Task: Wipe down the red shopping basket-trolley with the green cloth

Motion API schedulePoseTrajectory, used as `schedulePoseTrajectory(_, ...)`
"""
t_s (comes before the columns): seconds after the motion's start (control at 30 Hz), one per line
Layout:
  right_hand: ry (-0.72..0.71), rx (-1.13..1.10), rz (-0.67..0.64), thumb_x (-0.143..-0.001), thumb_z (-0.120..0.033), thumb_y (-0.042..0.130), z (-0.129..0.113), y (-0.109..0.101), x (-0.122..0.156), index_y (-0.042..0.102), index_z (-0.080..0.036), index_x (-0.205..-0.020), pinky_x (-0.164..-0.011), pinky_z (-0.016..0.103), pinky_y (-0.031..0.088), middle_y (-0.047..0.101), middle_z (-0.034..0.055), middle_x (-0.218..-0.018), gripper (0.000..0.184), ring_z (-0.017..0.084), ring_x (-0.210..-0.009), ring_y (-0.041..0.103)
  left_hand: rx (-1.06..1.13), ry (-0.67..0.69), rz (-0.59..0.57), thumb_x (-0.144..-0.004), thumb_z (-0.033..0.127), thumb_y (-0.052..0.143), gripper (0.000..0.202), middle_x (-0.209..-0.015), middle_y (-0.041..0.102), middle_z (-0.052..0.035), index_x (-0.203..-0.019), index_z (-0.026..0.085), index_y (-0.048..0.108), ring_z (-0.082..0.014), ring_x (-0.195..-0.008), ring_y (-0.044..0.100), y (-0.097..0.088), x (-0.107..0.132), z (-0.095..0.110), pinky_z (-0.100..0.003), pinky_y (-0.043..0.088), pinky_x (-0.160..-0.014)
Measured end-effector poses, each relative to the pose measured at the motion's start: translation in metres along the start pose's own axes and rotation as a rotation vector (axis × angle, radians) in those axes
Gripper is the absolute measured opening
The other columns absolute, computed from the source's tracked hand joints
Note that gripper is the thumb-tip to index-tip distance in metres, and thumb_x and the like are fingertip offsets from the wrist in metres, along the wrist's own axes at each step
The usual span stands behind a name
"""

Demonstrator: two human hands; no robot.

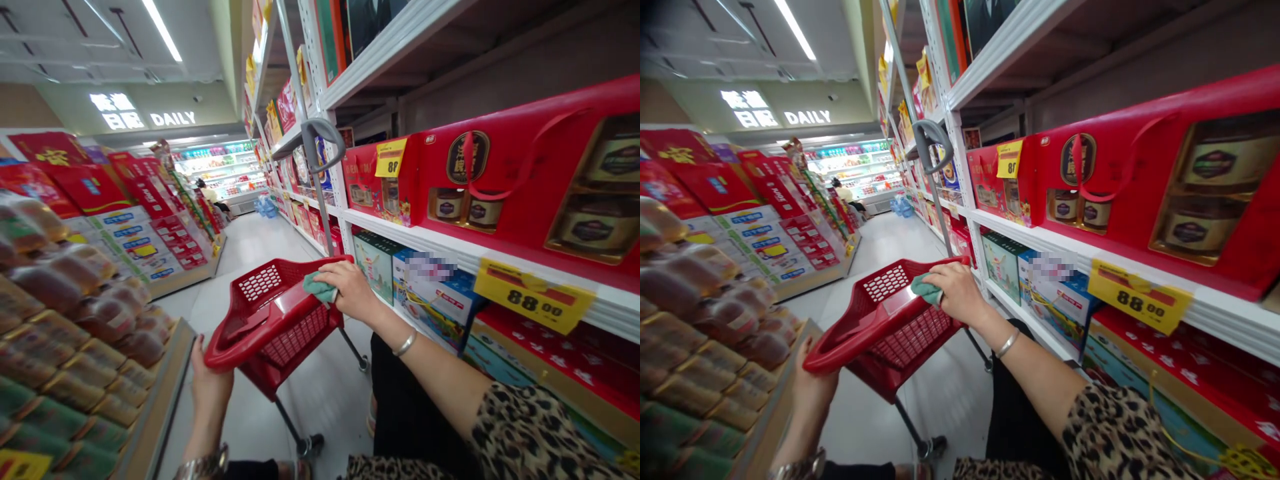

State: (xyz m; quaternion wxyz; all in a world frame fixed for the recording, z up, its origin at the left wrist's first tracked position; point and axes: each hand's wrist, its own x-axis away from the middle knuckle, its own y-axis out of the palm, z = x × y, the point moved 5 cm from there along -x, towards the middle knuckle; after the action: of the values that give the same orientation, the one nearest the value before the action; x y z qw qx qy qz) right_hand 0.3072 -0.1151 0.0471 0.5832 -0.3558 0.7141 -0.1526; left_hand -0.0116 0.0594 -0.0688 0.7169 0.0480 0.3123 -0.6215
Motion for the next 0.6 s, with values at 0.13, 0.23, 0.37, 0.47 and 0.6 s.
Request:
schedulePoseTrajectory(0.13,-0.010,-0.006,-0.030,-0.089,-0.011,0.063,-0.001,0.005,-0.004,0.079,-0.026,-0.114,-0.093,0.038,0.044,0.075,0.0067,-0.120,0.034,0.022,-0.105,0.063,0.109,-0.009,0.250,-0.082,0.032,0.060,0.051,-0.123,0.071,-0.0131,-0.132,0.021,0.058,-0.0294,-0.125,0.066,-0.021,0.032,0.049,-0.055,0.045,-0.115)
schedulePoseTrajectory(0.23,-0.004,0.002,-0.034,-0.088,-0.012,0.064,-0.004,0.008,-0.005,0.079,-0.026,-0.113,-0.090,0.037,0.042,0.075,0.0060,-0.120,0.032,0.022,-0.103,0.062,0.158,-0.026,0.257,-0.090,0.036,0.054,0.043,-0.122,0.071,-0.0135,-0.129,0.018,0.061,-0.0267,-0.119,0.068,-0.023,0.037,0.075,-0.051,0.049,-0.112)
schedulePoseTrajectory(0.37,0.018,0.027,-0.012,-0.090,-0.012,0.064,-0.018,0.013,-0.003,0.077,-0.026,-0.114,-0.088,0.037,0.039,0.074,0.0048,-0.121,0.032,0.023,-0.101,0.059,0.043,-0.071,0.154,-0.089,0.053,0.061,0.053,-0.129,0.068,-0.0134,-0.130,0.019,0.063,-0.0285,-0.121,0.065,-0.016,0.029,0.086,-0.048,0.049,-0.112)
schedulePoseTrajectory(0.47,0.027,0.042,0.010,-0.090,-0.013,0.064,-0.033,0.019,0.000,0.077,-0.027,-0.113,-0.089,0.040,0.038,0.074,0.0041,-0.120,0.030,0.025,-0.102,0.056,0.043,-0.114,0.188,-0.084,0.052,0.066,0.054,-0.122,0.070,-0.0116,-0.126,0.018,0.066,-0.0284,-0.114,0.067,-0.013,0.023,0.084,-0.051,0.050,-0.110)
schedulePoseTrajectory(0.6,-0.018,0.046,0.060,-0.090,-0.013,0.065,-0.056,0.029,0.005,0.076,-0.026,-0.109,-0.094,0.043,0.037,0.073,0.0046,-0.120,0.025,0.026,-0.106,0.052,0.094,-0.137,0.203,-0.077,0.041,0.066,0.039,-0.107,0.073,-0.0089,-0.107,0.016,0.073,-0.0295,-0.107,0.069,-0.011,0.009,0.070,-0.052,0.053,-0.105)
